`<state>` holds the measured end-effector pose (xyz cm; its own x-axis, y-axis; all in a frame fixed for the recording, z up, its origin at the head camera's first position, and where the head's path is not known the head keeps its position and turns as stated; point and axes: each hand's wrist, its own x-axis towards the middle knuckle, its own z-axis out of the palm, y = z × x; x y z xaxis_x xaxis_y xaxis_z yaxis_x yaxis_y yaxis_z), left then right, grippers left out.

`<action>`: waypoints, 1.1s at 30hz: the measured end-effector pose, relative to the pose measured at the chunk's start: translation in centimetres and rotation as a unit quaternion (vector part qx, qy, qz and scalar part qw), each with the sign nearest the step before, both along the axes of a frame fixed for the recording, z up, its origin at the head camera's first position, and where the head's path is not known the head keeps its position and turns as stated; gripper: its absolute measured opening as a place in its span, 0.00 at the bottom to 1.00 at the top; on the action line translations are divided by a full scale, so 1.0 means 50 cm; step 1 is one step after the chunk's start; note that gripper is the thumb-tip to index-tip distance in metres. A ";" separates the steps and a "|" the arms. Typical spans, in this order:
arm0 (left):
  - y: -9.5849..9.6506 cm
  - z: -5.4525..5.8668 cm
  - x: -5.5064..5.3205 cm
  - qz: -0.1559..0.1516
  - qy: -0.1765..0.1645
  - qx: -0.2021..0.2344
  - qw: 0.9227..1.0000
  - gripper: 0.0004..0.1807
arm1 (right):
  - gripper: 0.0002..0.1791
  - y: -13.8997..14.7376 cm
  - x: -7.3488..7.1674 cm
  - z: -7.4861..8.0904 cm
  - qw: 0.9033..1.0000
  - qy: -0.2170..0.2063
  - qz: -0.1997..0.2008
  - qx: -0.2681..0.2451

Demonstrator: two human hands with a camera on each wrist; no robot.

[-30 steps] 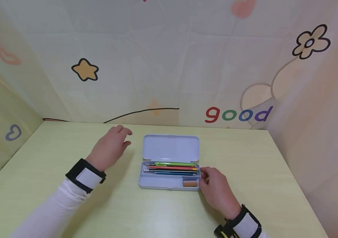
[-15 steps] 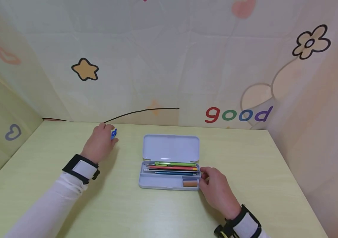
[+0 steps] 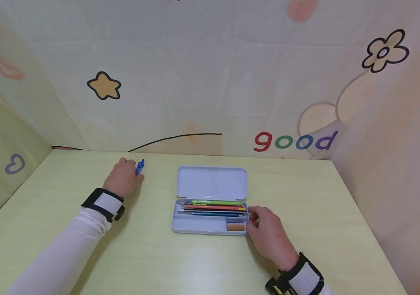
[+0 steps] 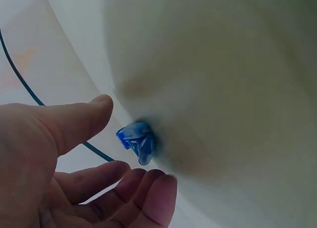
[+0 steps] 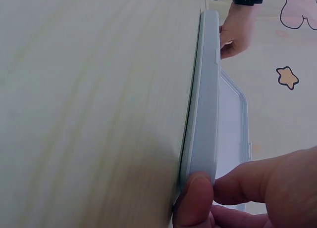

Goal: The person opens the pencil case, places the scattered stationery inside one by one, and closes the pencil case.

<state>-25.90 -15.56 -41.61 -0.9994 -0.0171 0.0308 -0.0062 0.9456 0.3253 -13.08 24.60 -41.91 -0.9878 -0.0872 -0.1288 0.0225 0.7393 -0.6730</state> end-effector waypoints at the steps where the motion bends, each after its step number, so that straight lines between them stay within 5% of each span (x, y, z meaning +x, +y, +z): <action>1: -0.002 -0.002 -0.003 0.002 -0.005 0.002 1.000 0.21 | 0.23 0.000 0.000 0.000 1.000 0.000 0.000 0.000; 11: -0.006 -0.001 -0.007 -0.006 -0.030 -0.018 0.999 0.16 | 0.23 0.000 0.000 0.001 1.000 0.004 0.001 -0.003; 33: -0.006 0.006 0.013 0.002 -0.023 -0.043 0.999 0.10 | 0.23 -0.001 0.000 -0.002 1.000 -0.005 -0.005 -0.015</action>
